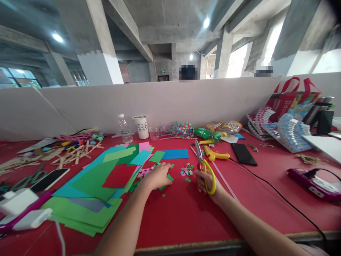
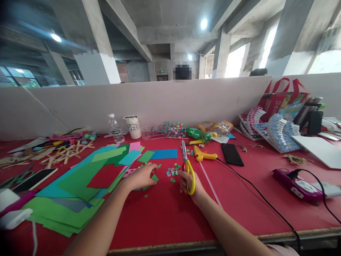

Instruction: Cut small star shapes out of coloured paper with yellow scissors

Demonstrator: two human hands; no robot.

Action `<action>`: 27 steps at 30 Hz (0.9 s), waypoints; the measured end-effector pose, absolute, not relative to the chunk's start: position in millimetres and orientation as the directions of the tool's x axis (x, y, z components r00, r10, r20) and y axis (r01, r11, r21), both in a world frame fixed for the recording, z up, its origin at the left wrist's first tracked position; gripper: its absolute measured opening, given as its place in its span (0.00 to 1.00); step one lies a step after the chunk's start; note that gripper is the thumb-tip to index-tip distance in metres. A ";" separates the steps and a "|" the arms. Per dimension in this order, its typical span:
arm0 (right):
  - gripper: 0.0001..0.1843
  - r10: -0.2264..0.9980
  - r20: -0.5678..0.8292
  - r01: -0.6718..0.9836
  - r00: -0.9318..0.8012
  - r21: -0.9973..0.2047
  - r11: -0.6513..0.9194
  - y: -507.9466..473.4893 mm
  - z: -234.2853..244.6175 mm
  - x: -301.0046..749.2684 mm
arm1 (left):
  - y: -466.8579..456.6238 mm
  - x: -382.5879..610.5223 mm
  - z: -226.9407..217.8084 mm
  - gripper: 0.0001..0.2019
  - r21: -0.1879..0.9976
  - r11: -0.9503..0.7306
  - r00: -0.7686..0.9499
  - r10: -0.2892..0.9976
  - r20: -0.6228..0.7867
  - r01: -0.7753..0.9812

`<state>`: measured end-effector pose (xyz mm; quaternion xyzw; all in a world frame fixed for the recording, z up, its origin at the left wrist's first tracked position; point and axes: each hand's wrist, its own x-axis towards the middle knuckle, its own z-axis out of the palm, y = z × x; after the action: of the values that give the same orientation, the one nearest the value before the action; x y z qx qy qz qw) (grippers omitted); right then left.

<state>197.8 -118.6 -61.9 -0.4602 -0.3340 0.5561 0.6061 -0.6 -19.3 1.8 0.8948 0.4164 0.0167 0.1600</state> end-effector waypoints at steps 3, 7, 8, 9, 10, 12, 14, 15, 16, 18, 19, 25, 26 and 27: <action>0.19 0.982 -0.100 -0.372 0.159 -0.928 -0.034 -118.9 -62.1 197.8 | -17.9 -1.1 1.1 0.16 0.278 -0.551 0.598 0.792 -0.124 0.787; 0.19 0.983 -0.102 -0.376 0.156 -0.926 -0.036 -118.0 -62.5 197.7 | -19.9 3.3 -2.5 0.06 0.283 -0.520 0.572 0.807 -0.145 0.806; 0.20 0.983 -0.105 -0.376 0.152 -0.926 -0.040 -117.6 -62.5 197.8 | -20.6 4.5 -3.2 0.05 0.290 -0.520 0.574 0.806 -0.142 0.803; 0.20 0.983 -0.107 -0.375 0.149 -0.926 -0.044 -117.2 -62.5 197.9 | -21.1 5.4 -3.5 0.05 0.298 -0.522 0.577 0.805 -0.136 0.799; 0.20 0.983 -0.110 -0.374 0.145 -0.926 -0.048 -116.7 -62.5 198.0 | -21.3 5.9 -3.6 0.05 0.305 -0.524 0.579 0.805 -0.127 0.795; 0.20 0.983 -0.112 -0.370 0.143 -0.927 -0.051 -115.7 -63.0 198.3 | -20.5 5.7 -3.1 0.07 0.316 -0.523 0.576 0.811 -0.101 0.792; 0.19 0.982 -0.115 -0.365 0.147 -0.929 -0.054 -114.3 -64.3 198.7 | -18.3 4.3 -2.5 0.10 0.329 -0.515 0.567 0.820 -0.079 0.791; 0.19 0.982 -0.119 -0.362 0.150 -0.930 -0.057 -113.4 -65.2 198.9 | -16.9 3.3 -2.4 0.13 0.337 -0.511 0.564 0.822 -0.075 0.790; 0.19 0.981 -0.124 -0.359 0.152 -0.931 -0.062 -112.5 -66.2 199.1 | -15.4 2.4 -2.7 0.14 0.345 -0.508 0.563 0.822 -0.079 0.789; 0.18 0.978 -0.137 -0.354 0.155 -0.932 -0.075 -110.7 -68.0 199.5 | -12.6 1.1 -4.4 0.15 0.356 -0.505 0.569 0.816 -0.102 0.787; 0.18 0.978 -0.143 -0.352 0.155 -0.933 -0.080 -110.1 -68.6 199.6 | -11.4 0.7 -5.8 0.15 0.360 -0.504 0.573 0.811 -0.117 0.786; 0.18 0.978 -0.145 -0.354 0.151 -0.931 -0.083 -110.9 -67.7 198.7 | -7.1 1.6 -14.9 0.14 0.392 -0.487 0.582 0.795 -0.171 0.781; 0.19 0.978 -0.144 -0.354 0.151 -0.932 -0.083 -111.1 -67.5 198.5 | -7.1 2.0 -15.4 0.14 0.395 -0.484 0.582 0.795 -0.175 0.781; 0.19 0.978 -0.144 -0.353 0.150 -0.932 -0.083 -111.0 -67.4 198.4 | -7.2 2.3 -15.5 0.14 0.397 -0.483 0.581 0.794 -0.176 0.780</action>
<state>198.4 -111.0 -67.4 -0.4745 -0.3291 0.5626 0.5917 2.3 -7.2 -15.5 0.8610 0.4572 0.0158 0.2224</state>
